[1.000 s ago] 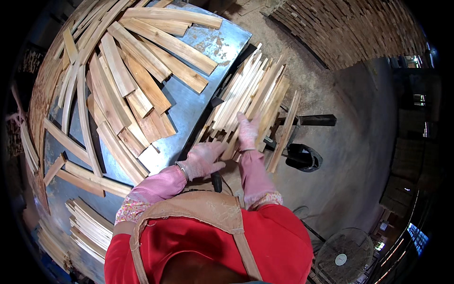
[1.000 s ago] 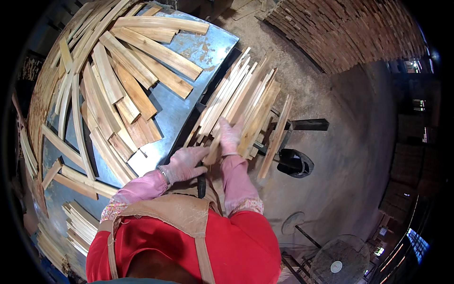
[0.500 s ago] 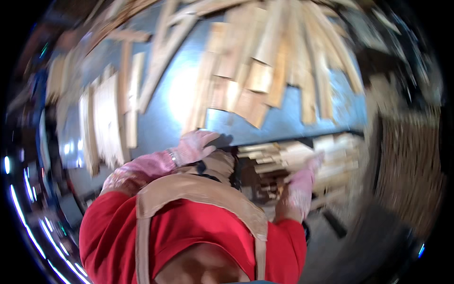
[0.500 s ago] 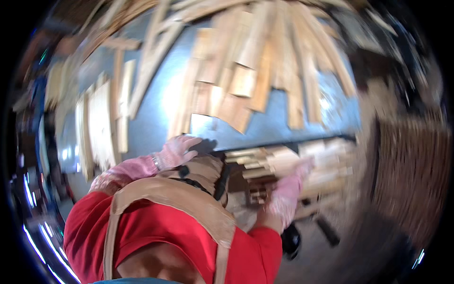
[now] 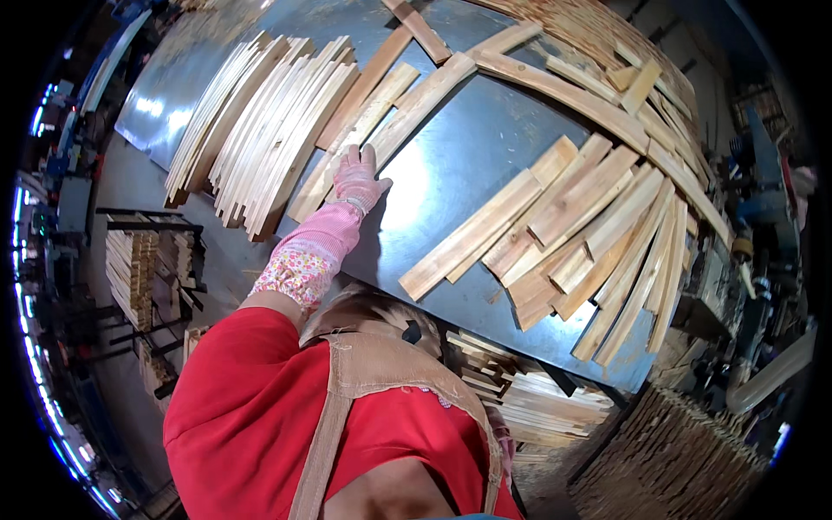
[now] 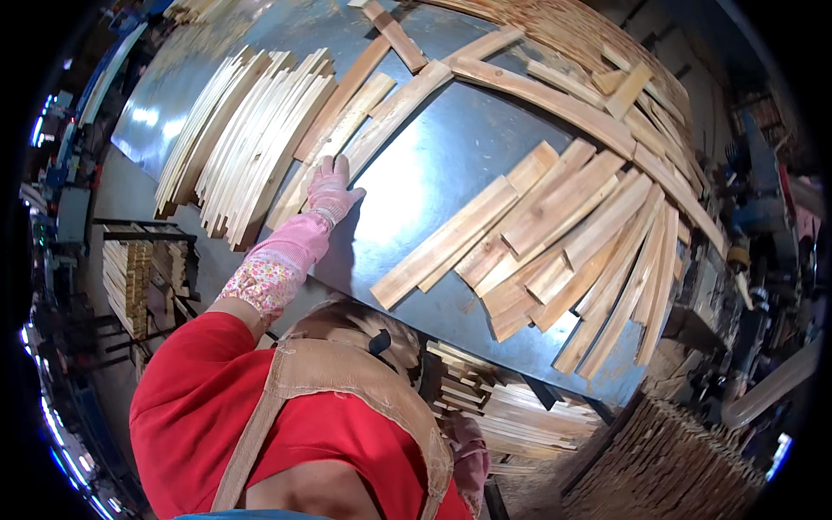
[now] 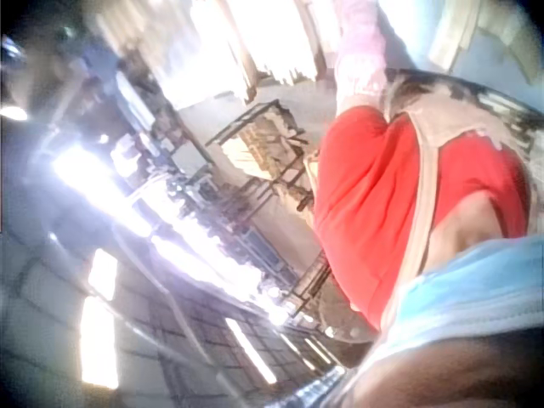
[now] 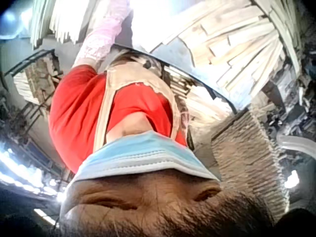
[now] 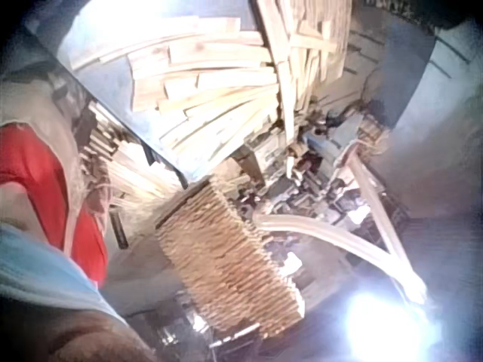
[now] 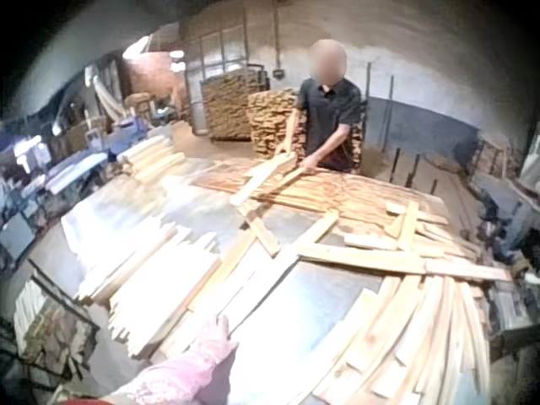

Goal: The person sorts wooden planks on a metal table, picking them up one by one and stacking them into a neat pile. They handle the wood with gloved hands, occasionally adjusting the stack to keep it aligned.

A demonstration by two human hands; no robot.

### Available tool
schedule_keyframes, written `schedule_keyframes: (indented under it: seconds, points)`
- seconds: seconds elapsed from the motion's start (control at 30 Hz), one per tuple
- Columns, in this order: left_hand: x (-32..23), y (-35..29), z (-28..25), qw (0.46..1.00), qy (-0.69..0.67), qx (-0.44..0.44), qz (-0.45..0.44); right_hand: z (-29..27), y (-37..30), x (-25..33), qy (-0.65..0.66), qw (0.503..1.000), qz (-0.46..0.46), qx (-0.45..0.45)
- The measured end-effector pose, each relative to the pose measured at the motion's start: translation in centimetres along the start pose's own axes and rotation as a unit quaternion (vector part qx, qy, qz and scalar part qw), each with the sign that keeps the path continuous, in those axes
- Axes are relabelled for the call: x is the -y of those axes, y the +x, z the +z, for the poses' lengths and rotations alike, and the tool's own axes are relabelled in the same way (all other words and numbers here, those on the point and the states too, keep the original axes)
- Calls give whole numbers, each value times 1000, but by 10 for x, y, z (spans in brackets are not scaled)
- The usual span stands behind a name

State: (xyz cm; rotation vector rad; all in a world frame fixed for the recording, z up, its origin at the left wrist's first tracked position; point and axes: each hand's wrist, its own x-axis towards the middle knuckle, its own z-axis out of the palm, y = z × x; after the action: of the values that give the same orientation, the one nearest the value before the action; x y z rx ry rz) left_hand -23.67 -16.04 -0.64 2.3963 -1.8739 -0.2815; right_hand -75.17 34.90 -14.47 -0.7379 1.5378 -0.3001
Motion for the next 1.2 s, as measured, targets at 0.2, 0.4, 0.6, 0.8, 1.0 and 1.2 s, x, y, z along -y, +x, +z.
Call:
schedule_keyframes:
  seconds: [0.2, 0.4, 0.6, 0.8, 1.0, 1.2]
  points:
    - [38, 28, -26, 987, -50, 142, -53, 75, 76, 294, -259, 910, -313, 86]
    - [35, -30, -40, 898, -322, 192, 231, 217, 172, 503, 292, 943, -62, 148]
    - [153, -40, -16, 997, -70, -30, -21, 249, 217, 490, 102, 980, -161, -61]
    - [154, -13, -19, 989, -111, 94, -21, 232, 215, 493, 42, 984, -149, -91]
    - [111, 101, -13, 991, -129, -11, -14, 229, 210, 500, 109, 974, -168, -106]
    - [88, 148, -15, 853, -516, 0, -76, 189, 226, 534, -96, 936, -166, -296]
